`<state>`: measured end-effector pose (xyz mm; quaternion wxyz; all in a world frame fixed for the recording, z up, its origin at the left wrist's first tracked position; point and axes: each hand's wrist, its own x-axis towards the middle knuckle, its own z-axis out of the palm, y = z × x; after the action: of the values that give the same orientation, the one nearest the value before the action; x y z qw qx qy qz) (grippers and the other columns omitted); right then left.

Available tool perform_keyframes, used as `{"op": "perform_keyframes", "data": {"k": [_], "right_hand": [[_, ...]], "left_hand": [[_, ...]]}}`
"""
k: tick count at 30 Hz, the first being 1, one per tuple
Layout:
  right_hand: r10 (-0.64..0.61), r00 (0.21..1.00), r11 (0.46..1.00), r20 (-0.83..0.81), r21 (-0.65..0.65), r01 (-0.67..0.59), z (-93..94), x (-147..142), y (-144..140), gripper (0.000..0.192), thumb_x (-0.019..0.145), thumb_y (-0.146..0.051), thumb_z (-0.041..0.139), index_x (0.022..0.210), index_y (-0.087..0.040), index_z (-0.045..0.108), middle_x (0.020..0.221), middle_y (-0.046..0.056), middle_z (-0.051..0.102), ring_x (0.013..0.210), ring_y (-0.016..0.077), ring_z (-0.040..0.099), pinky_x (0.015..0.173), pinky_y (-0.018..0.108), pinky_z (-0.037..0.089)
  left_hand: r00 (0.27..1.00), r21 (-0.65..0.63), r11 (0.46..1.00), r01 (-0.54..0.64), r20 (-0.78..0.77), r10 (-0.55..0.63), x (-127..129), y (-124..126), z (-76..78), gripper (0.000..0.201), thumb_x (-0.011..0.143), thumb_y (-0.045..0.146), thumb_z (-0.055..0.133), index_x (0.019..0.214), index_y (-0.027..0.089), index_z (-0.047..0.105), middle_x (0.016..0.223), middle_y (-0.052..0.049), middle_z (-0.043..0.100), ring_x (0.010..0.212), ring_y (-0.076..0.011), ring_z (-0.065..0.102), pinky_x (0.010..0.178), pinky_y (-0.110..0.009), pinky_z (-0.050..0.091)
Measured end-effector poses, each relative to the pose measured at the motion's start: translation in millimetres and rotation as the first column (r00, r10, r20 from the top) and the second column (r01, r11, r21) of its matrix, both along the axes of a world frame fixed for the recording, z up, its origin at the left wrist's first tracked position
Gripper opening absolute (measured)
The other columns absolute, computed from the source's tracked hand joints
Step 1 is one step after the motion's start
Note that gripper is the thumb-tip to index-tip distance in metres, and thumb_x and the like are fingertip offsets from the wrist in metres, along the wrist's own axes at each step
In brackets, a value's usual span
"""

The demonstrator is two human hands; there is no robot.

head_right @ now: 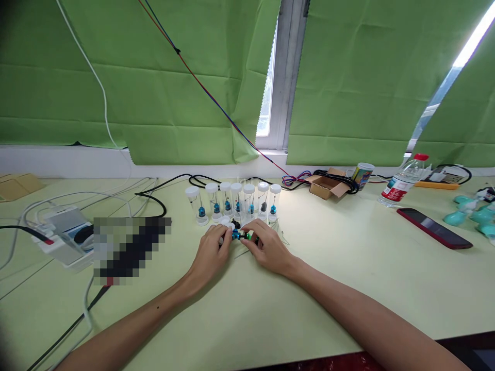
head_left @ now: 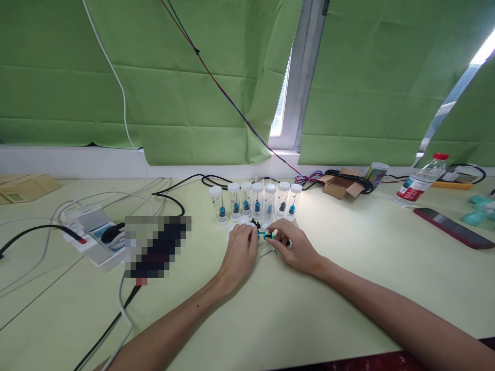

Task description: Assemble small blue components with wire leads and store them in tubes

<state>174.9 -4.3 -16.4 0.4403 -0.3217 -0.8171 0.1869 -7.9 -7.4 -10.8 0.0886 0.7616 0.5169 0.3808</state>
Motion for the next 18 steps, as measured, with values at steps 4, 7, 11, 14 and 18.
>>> {"op": "perform_keyframes", "data": {"k": [4,7,11,14,18], "right_hand": [[-0.045,0.999,0.999,0.004,0.0,0.045,-2.2,-0.6,1.2,0.018,0.093,-0.028,0.053,0.108,-0.02,0.056,0.096,0.007,0.063,0.068,0.013,0.058,0.057,0.025,0.049],[-0.087,0.996,0.996,0.02,-0.007,0.087,-3.3,-0.7,3.0,0.018,0.094,-0.031,0.052,0.106,-0.02,0.059,0.091,0.006,0.066,0.067,0.0131,0.059,0.059,0.026,0.05],[-0.103,0.994,0.995,0.039,-0.016,0.103,-2.3,-0.4,4.1,0.019,0.095,-0.033,0.05,0.1,-0.019,0.062,0.086,0.005,0.068,0.069,0.0145,0.06,0.062,0.027,0.049],[-0.103,0.994,0.994,0.035,-0.025,0.104,-0.9,0.0,3.0,0.017,0.094,-0.033,0.051,0.098,-0.02,0.061,0.088,0.005,0.067,0.069,0.0144,0.06,0.061,0.027,0.049],[-0.046,0.999,0.998,0.017,-0.039,0.047,0.0,0.2,0.4,0.018,0.092,-0.031,0.055,0.106,-0.021,0.057,0.098,0.007,0.064,0.066,0.0128,0.058,0.056,0.026,0.049]], "left_hand": [[1.0,-0.008,1.0,0.003,-0.009,-0.003,0.4,-1.4,1.2,0.031,0.097,0.023,0.034,0.066,0.021,0.039,0.07,-0.002,0.053,0.071,-0.0191,0.045,0.067,-0.032,0.035],[1.0,-0.009,1.0,0.007,-0.019,-0.007,0.4,-1.2,0.0,0.031,0.097,0.023,0.033,0.067,0.021,0.038,0.07,-0.002,0.052,0.071,-0.0192,0.044,0.068,-0.032,0.035],[0.999,0.002,1.0,0.008,-0.034,-0.008,0.6,0.0,-2.0,0.032,0.097,0.023,0.032,0.066,0.021,0.037,0.068,-0.001,0.05,0.068,-0.0184,0.043,0.07,-0.033,0.036],[1.0,-0.001,1.0,0.006,-0.03,-0.006,0.5,0.2,-1.2,0.031,0.097,0.023,0.032,0.066,0.021,0.038,0.069,-0.001,0.051,0.069,-0.0184,0.043,0.07,-0.033,0.036],[1.0,-0.01,1.0,-0.005,-0.012,0.005,-0.2,-1.0,1.1,0.03,0.097,0.024,0.033,0.067,0.021,0.04,0.071,-0.002,0.053,0.072,-0.0193,0.045,0.068,-0.032,0.036]]}}
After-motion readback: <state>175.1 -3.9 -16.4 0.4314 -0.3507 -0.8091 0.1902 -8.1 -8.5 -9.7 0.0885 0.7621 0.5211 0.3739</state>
